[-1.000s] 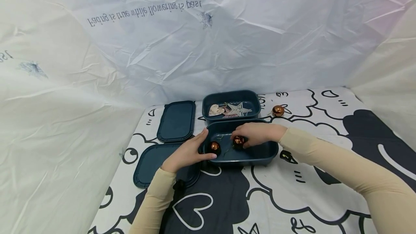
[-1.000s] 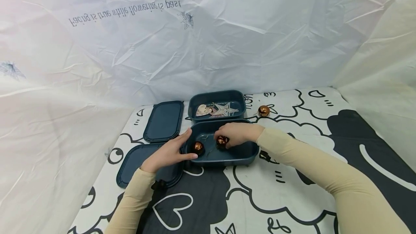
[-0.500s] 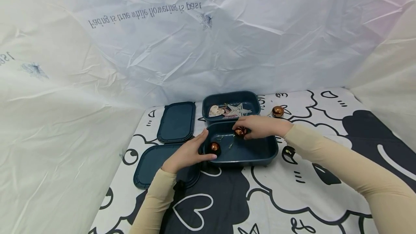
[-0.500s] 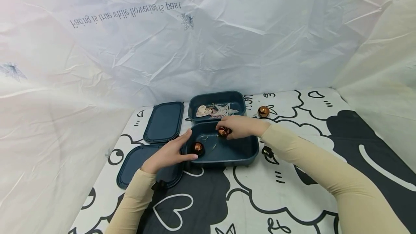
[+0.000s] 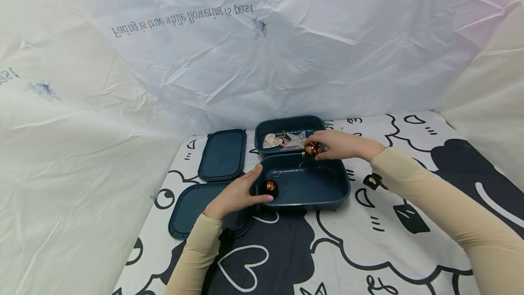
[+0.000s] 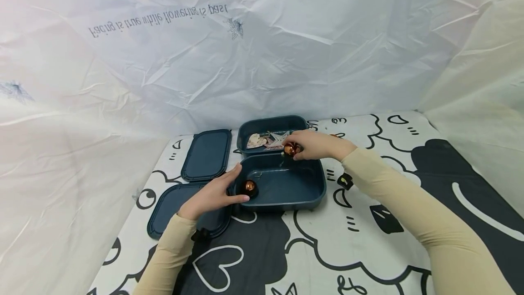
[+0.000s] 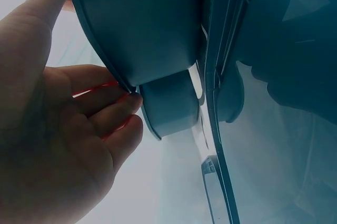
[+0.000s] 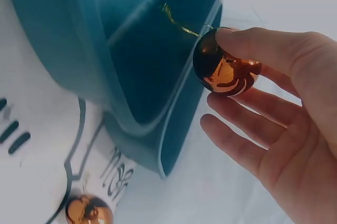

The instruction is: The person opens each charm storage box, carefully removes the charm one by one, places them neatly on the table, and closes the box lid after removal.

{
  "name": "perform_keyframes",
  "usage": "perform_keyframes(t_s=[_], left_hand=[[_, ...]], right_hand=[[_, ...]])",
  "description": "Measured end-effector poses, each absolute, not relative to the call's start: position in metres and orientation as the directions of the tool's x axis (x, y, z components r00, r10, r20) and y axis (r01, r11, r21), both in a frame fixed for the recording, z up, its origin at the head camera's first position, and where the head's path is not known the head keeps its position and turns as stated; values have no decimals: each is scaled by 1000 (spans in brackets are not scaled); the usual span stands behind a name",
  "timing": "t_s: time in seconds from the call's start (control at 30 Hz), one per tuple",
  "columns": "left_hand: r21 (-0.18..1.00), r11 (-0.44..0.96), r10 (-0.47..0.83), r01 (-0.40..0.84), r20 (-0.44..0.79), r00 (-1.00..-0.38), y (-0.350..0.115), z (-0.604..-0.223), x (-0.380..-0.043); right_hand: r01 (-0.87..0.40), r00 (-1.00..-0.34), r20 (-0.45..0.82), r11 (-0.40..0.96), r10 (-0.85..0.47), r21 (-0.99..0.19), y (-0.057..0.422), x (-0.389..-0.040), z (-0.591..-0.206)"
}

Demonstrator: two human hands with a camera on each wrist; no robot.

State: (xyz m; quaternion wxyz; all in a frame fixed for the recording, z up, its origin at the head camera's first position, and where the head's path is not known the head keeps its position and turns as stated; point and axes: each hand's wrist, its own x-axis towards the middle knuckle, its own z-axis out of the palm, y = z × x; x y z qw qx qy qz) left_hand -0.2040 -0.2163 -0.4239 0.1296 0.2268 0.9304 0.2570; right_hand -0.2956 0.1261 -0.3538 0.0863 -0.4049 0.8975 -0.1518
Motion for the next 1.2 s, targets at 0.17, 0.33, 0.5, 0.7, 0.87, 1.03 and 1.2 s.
perform_keyframes(t_s=[0.17,0.33,0.5,0.7,0.87,1.03,1.2], left_hand=[[528,771,486,355,-130,-864,-215,-423,-203],[529,771,486,355,-128,-865,-214,-423,-204],[536,764,490,359,-122,-863,-214,-422,-204],[537,764,491,358,-123,-863,-214,-422,-203],[536,765,486,356,-119,-866,-214,-422,-203],[538,764,488,356,-121,-864,-214,-423,-202],[538,762,491,362,-115,-863,-215,-422,-202]], right_hand=[[-669,-697,-1,651,-717,-359,139,-299,-345],[-642,-729,13,677,-684,-359,153,-301,-334],[-614,-767,43,712,-640,-341,171,-307,-331],[-555,-815,49,755,-577,-349,197,-311,-327],[-511,-846,44,785,-531,-350,219,-311,-322],[-465,-876,46,816,-480,-344,246,-313,-324],[-452,-887,57,835,-459,-315,270,-314,-327]])
